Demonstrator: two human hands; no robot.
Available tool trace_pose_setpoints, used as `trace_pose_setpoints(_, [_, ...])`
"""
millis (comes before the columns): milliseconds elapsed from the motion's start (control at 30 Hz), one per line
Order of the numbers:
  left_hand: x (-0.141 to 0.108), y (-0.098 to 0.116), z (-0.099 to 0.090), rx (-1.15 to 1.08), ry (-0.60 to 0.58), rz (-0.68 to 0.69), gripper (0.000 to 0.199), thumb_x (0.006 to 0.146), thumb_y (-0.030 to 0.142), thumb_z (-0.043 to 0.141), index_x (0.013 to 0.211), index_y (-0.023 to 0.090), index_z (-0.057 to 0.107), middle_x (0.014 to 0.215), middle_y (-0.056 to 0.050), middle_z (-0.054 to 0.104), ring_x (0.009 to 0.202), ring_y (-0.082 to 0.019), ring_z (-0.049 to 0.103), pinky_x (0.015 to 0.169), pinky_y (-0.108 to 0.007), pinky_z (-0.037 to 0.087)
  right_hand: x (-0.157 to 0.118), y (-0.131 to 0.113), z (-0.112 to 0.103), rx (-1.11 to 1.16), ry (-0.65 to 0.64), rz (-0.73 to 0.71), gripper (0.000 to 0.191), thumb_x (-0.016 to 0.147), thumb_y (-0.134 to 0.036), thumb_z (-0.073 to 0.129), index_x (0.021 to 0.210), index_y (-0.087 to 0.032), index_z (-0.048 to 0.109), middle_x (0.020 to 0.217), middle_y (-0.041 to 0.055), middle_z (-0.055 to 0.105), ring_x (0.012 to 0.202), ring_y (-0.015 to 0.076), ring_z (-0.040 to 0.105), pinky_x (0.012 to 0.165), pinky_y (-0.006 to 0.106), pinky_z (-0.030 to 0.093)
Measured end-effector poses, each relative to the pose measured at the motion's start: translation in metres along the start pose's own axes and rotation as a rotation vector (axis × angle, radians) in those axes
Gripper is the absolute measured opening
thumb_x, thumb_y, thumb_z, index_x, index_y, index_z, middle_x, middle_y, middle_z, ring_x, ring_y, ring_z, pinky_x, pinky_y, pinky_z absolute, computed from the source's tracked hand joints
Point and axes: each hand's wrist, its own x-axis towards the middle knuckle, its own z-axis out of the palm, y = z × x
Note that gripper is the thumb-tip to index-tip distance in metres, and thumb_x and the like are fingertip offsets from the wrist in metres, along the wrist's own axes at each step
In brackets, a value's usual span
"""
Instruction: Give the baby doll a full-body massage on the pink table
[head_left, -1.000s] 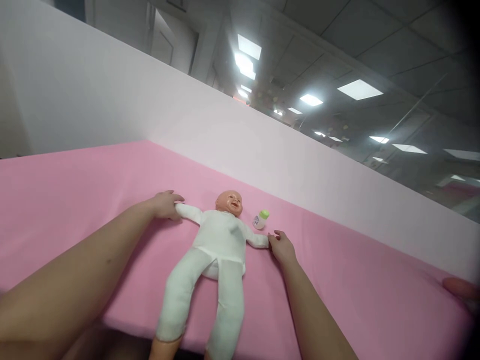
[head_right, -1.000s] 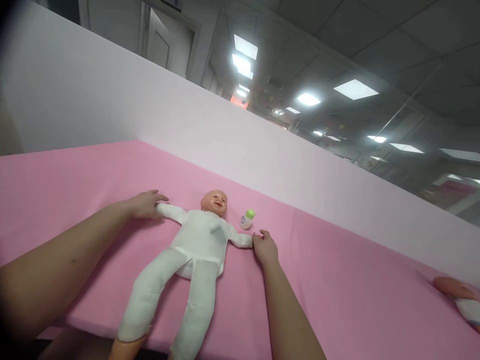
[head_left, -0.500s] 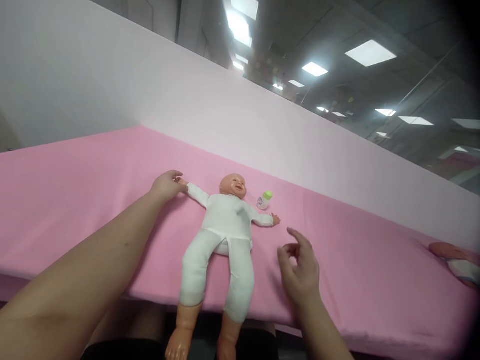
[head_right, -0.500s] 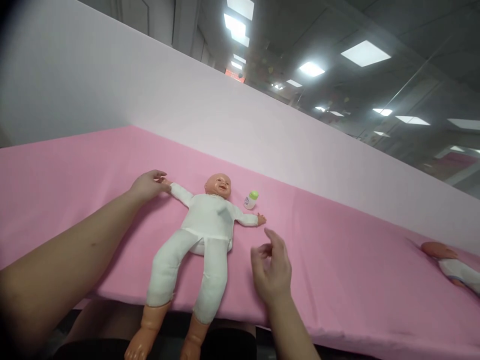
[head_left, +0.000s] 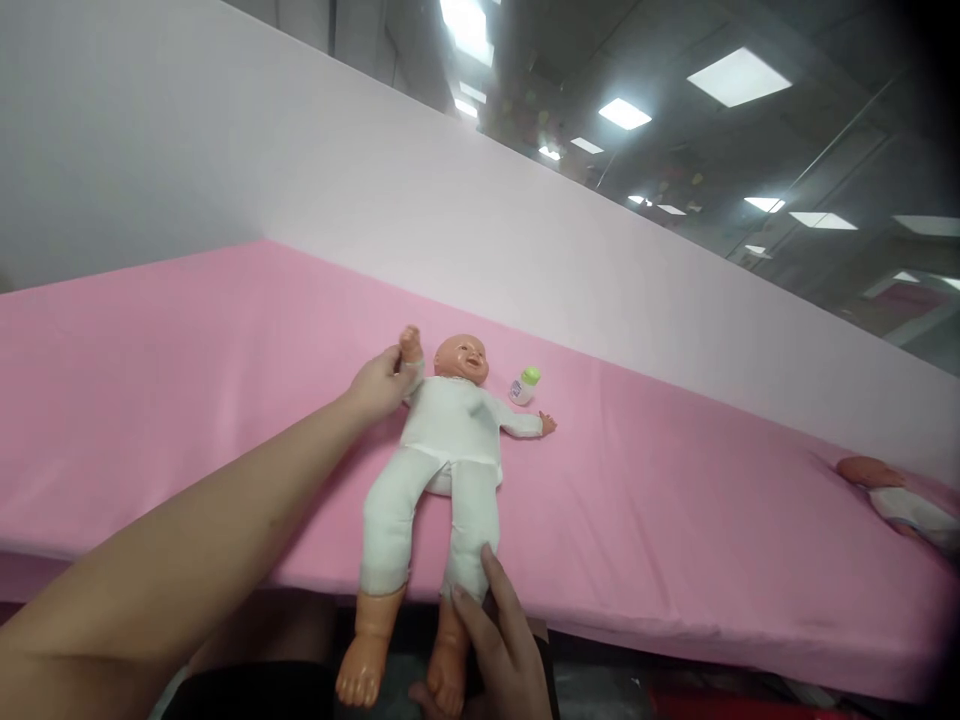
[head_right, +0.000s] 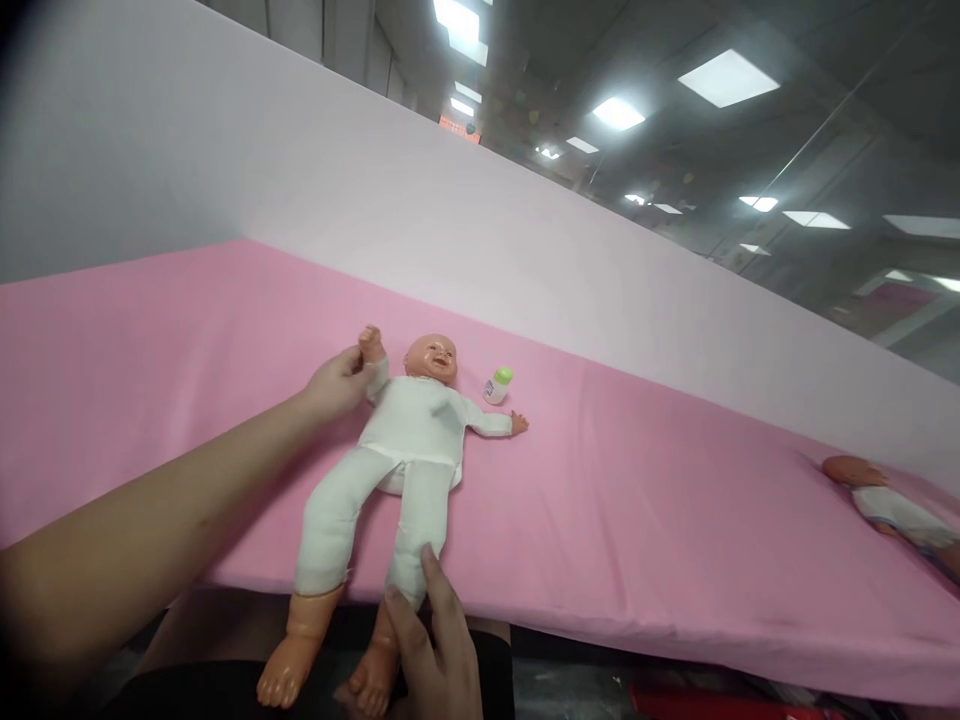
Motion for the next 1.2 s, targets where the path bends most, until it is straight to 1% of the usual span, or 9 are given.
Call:
trace_pose_setpoints(133, [-0.019, 0.010, 0.014, 0.366, -0.213, 0.352, 0.045, 0.102, 0.048, 0.045, 0.140, 0.031, 0.061, 0.134, -0.005, 0.071, 0.122, -0.028, 0.066, 0.104, -0.041, 0.051, 0.036, 0.012, -0.014, 0.036, 0.109, -0.093, 0.060, 0.088, -0.050, 0.075, 0.138, -0.021, 0.059, 0.152, 0.0186, 0.054, 0.125, 0.0372, 0.067, 0.090, 0.046, 0.066])
trace_pose_setpoints(233, [-0.022, 0.011, 0.022, 0.628, -0.269, 0.492, 0.053, 0.104, 0.046, 0.040, 0.146, 0.021, 0.059, 0.149, -0.011, 0.060, 0.139, -0.031, 0.053, 0.118, -0.047, 0.039, 0.072, 0.026, -0.023, 0.043, 0.105, -0.064, 0.053, 0.091, -0.037, 0.075, 0.139, -0.022, 0.059, 0.154, 0.0169, 0.053, 0.132, 0.0348, 0.062, 0.098, 0.046, 0.063])
trace_pose_setpoints(333, [-0.022, 0.007, 0.027, 0.767, -0.293, 0.520, 0.059, 0.105, 0.046, 0.034, 0.153, 0.016, 0.051, 0.156, -0.013, 0.053, 0.145, -0.032, 0.047, 0.123, -0.050, 0.032, 0.107, 0.043, -0.020, 0.047, 0.063, 0.014, 0.047, 0.092, -0.038, 0.074, 0.135, -0.022, 0.063, 0.153, 0.0158, 0.054, 0.134, 0.0333, 0.061, 0.103, 0.047, 0.061])
trace_pose_setpoints(467, [-0.021, 0.001, 0.026, 0.779, -0.276, 0.520, 0.057, 0.105, 0.047, 0.034, 0.153, 0.022, 0.053, 0.157, -0.011, 0.052, 0.146, -0.032, 0.045, 0.123, -0.051, 0.032, 0.140, 0.059, 0.000, 0.082, -0.054, 0.149, 0.044, 0.092, -0.039, 0.073, 0.132, -0.024, 0.065, 0.153, 0.0133, 0.055, 0.136, 0.0311, 0.060, 0.103, 0.045, 0.060])
trace_pose_setpoints(700, [-0.020, 0.003, 0.019, 0.654, -0.272, 0.532, 0.052, 0.105, 0.047, 0.037, 0.148, 0.027, 0.058, 0.149, -0.010, 0.060, 0.139, -0.030, 0.052, 0.118, -0.049, 0.038, 0.153, 0.063, 0.026, 0.087, -0.063, 0.159, 0.039, 0.089, -0.028, 0.070, 0.128, -0.022, 0.067, 0.151, 0.0157, 0.056, 0.137, 0.0308, 0.058, 0.108, 0.050, 0.056])
trace_pose_setpoints(867, [-0.007, -0.004, 0.009, 0.389, -0.220, 0.374, 0.052, 0.100, 0.055, 0.045, 0.141, 0.026, 0.061, 0.139, -0.011, 0.067, 0.127, -0.031, 0.061, 0.107, -0.045, 0.047, 0.139, 0.063, 0.016, 0.106, 0.041, 0.128, 0.038, 0.088, -0.026, 0.072, 0.125, -0.021, 0.067, 0.146, 0.0163, 0.061, 0.134, 0.0310, 0.061, 0.108, 0.051, 0.056])
trace_pose_setpoints(1000, [0.013, -0.022, -0.006, 0.146, -0.041, 0.048, 0.044, 0.097, 0.058, 0.048, 0.118, 0.024, 0.067, 0.105, -0.008, 0.076, 0.093, -0.027, 0.071, 0.081, -0.037, 0.054, 0.110, 0.043, -0.007, 0.089, 0.068, 0.095, 0.038, 0.088, -0.025, 0.072, 0.126, -0.021, 0.066, 0.145, 0.0174, 0.061, 0.129, 0.0319, 0.064, 0.102, 0.050, 0.060])
trace_pose_setpoints(1067, [0.022, -0.030, -0.012, 0.056, 0.075, -0.095, 0.040, 0.094, 0.056, 0.054, 0.105, 0.021, 0.068, 0.094, -0.010, 0.076, 0.085, -0.027, 0.071, 0.074, -0.035, 0.053, 0.091, 0.031, -0.019, 0.093, 0.096, 0.058, 0.038, 0.088, -0.023, 0.072, 0.125, -0.019, 0.065, 0.143, 0.0187, 0.061, 0.126, 0.0323, 0.066, 0.099, 0.050, 0.062])
trace_pose_setpoints(1200, [0.032, -0.035, -0.016, -0.128, 0.170, -0.216, 0.034, 0.089, 0.052, 0.061, 0.092, 0.020, 0.068, 0.082, -0.011, 0.074, 0.080, -0.028, 0.071, 0.067, -0.033, 0.053, 0.055, 0.017, -0.035, 0.092, 0.122, -0.035, 0.039, 0.087, -0.019, 0.071, 0.124, -0.016, 0.064, 0.136, 0.0204, 0.065, 0.121, 0.0335, 0.069, 0.093, 0.049, 0.065])
